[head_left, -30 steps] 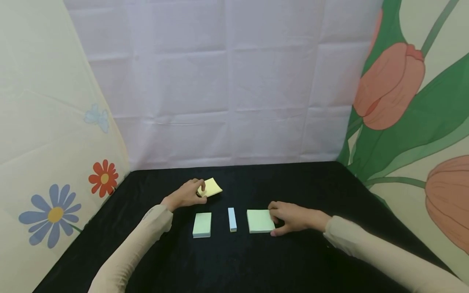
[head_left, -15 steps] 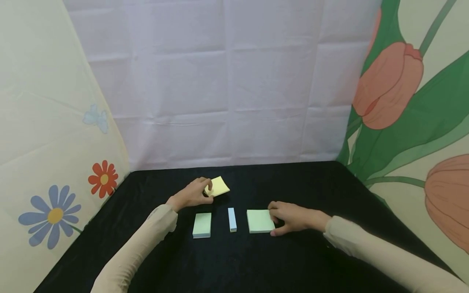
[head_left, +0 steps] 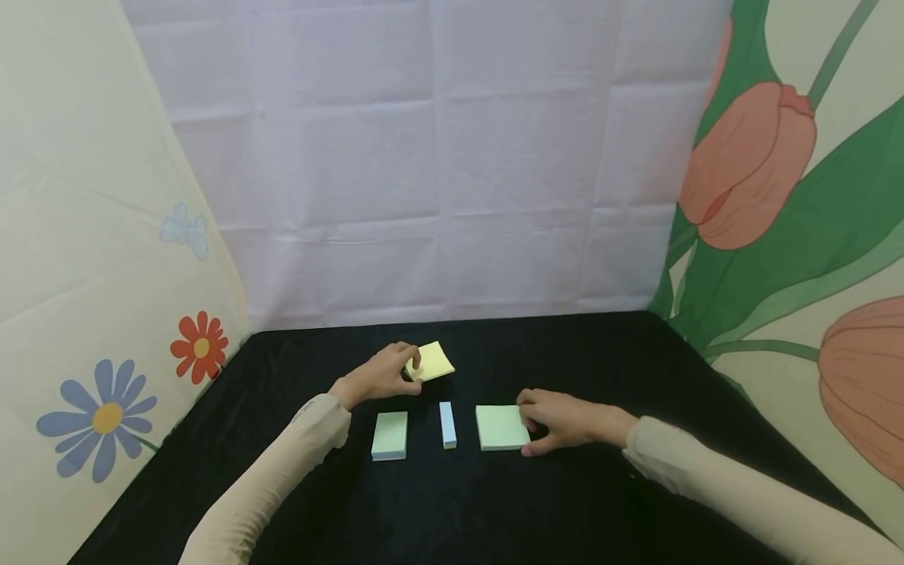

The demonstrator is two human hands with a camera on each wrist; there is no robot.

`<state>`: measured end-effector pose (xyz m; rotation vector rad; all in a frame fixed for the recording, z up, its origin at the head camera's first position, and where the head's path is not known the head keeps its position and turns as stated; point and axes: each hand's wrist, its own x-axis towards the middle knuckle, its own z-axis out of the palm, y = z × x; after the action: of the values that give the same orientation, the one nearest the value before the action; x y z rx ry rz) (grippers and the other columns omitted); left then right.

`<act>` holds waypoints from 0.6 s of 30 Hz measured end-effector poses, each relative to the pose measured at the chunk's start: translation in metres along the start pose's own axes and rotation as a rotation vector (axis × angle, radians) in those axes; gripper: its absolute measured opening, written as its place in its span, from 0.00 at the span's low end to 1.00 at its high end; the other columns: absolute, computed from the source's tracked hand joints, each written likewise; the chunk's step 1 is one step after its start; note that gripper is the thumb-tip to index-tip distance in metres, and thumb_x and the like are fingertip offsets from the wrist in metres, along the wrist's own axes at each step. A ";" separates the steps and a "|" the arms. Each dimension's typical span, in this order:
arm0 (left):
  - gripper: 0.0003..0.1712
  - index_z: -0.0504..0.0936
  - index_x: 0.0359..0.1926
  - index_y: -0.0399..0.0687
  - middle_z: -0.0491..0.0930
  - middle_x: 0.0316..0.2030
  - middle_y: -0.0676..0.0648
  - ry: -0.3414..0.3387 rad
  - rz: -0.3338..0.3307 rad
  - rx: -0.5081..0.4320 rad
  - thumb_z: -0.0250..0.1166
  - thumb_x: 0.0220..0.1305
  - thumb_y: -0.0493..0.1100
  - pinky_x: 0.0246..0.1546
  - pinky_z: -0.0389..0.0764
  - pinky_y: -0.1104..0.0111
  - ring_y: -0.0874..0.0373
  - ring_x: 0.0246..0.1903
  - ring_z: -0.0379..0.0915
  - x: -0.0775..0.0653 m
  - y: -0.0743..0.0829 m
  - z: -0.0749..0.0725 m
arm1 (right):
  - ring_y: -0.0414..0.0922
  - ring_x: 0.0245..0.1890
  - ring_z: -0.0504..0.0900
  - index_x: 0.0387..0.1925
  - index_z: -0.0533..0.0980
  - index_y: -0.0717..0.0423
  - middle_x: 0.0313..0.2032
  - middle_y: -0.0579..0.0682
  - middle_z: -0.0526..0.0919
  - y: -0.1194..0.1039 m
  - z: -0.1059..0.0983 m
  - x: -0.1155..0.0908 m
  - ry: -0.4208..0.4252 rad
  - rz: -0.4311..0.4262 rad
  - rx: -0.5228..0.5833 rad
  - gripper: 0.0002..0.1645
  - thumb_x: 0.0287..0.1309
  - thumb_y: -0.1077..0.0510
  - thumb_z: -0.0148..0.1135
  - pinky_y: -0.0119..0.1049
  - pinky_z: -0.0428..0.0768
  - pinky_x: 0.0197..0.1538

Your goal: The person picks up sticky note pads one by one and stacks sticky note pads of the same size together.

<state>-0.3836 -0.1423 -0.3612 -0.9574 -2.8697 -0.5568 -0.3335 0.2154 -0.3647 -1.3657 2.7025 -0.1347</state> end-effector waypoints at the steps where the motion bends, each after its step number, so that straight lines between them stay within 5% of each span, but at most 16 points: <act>1: 0.14 0.73 0.43 0.50 0.73 0.54 0.42 -0.001 0.003 0.002 0.65 0.61 0.49 0.43 0.70 0.59 0.52 0.42 0.66 0.001 0.001 0.000 | 0.39 0.41 0.69 0.27 0.68 0.44 0.51 0.46 0.71 0.000 0.000 0.000 0.001 -0.002 -0.002 0.22 0.57 0.37 0.68 0.35 0.70 0.41; 18: 0.14 0.72 0.43 0.52 0.70 0.57 0.43 -0.035 0.055 0.002 0.66 0.62 0.49 0.46 0.69 0.59 0.51 0.45 0.65 0.008 0.021 0.002 | 0.40 0.41 0.70 0.27 0.68 0.44 0.50 0.47 0.71 -0.001 -0.001 0.000 0.019 -0.032 -0.003 0.23 0.59 0.36 0.66 0.35 0.71 0.41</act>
<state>-0.3774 -0.1213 -0.3553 -1.0527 -2.8633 -0.5384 -0.3329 0.2151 -0.3636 -1.4163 2.6978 -0.1464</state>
